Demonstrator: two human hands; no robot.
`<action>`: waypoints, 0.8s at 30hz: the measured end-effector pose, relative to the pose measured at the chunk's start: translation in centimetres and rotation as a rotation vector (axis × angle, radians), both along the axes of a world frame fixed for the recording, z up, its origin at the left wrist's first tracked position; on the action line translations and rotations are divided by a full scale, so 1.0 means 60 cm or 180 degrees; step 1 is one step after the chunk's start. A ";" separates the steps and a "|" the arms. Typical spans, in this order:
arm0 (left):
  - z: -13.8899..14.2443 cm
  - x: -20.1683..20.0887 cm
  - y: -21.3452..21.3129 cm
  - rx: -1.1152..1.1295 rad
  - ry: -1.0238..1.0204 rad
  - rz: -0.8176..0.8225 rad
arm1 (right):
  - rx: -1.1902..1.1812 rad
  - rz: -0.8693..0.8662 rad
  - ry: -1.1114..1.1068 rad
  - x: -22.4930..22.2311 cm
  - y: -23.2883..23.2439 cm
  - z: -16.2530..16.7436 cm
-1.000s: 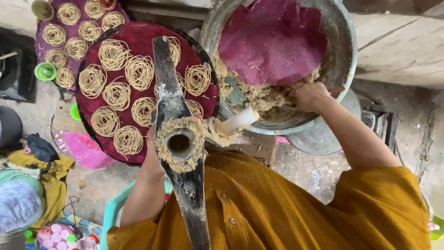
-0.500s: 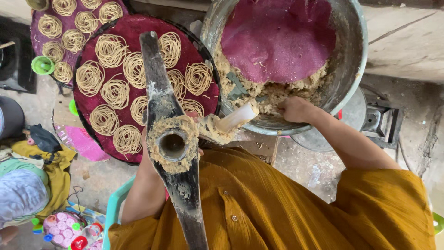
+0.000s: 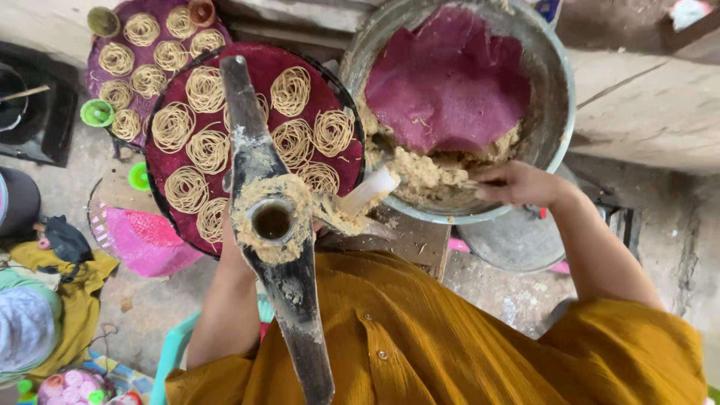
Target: The person sits at a low work table and operates a manual lever noodle press. They load dough into the press cylinder, pull the lever down to extrude noodles onto a round tray, cut the extruded noodle strands with a small stick, and repeat the cycle, with finished noodle nests accumulating on the trays.
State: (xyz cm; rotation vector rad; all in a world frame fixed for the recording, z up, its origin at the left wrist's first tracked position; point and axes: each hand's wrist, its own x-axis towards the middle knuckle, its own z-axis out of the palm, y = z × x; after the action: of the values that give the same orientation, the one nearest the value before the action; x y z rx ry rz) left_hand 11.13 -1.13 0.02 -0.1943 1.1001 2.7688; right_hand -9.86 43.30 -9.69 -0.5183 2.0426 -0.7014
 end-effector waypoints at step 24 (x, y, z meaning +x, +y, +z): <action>0.037 -0.270 0.204 -0.5095 0.0832 -0.0649 | 0.1321 0.2580 0.5149 0.075 -0.180 0.465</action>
State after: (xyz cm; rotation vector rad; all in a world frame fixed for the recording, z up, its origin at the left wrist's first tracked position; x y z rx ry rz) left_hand -5.06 11.10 2.22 0.1256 2.8249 1.1300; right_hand -5.39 32.51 18.21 -1.8806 2.7662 0.9877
